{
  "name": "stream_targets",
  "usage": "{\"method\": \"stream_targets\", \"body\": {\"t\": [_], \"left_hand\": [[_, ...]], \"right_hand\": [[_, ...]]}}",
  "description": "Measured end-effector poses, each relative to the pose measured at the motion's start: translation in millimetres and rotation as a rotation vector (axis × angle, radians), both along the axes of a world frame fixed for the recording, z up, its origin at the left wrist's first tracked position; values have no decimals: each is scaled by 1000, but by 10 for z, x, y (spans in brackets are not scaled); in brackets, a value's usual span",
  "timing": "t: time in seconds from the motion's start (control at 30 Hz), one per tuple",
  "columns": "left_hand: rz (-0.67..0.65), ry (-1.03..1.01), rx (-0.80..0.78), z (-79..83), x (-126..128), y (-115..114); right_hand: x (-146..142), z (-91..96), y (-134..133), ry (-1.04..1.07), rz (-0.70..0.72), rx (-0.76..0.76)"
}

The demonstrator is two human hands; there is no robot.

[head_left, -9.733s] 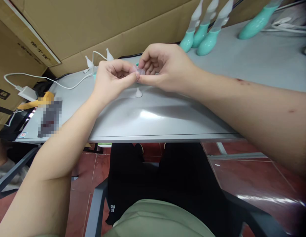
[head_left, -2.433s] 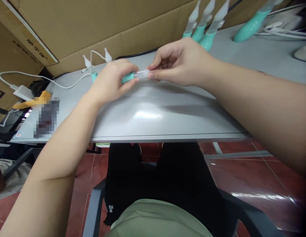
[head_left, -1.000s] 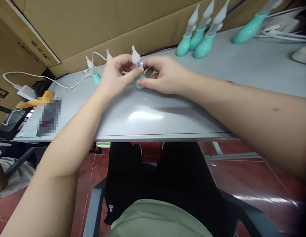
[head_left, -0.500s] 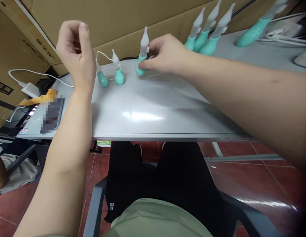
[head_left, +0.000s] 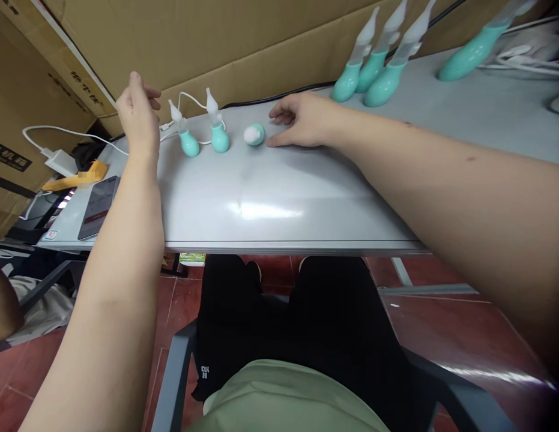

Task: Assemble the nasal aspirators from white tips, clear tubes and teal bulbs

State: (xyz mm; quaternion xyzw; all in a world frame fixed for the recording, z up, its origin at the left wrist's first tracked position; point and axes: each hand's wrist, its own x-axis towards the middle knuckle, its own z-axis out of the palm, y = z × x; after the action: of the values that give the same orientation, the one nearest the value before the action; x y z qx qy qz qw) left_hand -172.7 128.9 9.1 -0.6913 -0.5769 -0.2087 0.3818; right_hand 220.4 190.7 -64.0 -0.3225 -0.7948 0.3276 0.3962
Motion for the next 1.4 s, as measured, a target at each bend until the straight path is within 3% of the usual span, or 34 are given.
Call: {"method": "stream_targets", "body": {"t": [0.13, 0.2, 0.3, 0.43, 0.57, 0.7, 0.83, 1.0, 1.27, 1.4], "left_hand": [[-172, -935, -210, 74, -15, -190], [-224, -1113, -268, 101, 25, -261], [-220, -1121, -233, 115, 101, -297], [-238, -1120, -299, 139, 102, -294], [-306, -1043, -475, 168, -2, -292], [-392, -965, -496, 129, -17, -291], [-395, -987, -429, 64, 4, -267], [-436, -800, -624, 86, -63, -275], [-278, -888, -694, 167, 136, -566], [-229, -920, -736, 157, 160, -652]], "right_hand": [[2, 146, -267, -59, 42, 68], [-62, 243, -494, -146, 116, 113], [-173, 354, -732, -247, 196, 167], [-236, 389, -738, -276, 233, 178], [-239, 365, -650, -181, 52, 145], [-256, 356, -628, 11, -167, 111], [-274, 333, -604, -69, -150, 54], [-285, 286, -579, -114, -130, 5], [-87, 160, -442, -204, -94, 16], [13, 236, -506, -350, -148, 33]]}}
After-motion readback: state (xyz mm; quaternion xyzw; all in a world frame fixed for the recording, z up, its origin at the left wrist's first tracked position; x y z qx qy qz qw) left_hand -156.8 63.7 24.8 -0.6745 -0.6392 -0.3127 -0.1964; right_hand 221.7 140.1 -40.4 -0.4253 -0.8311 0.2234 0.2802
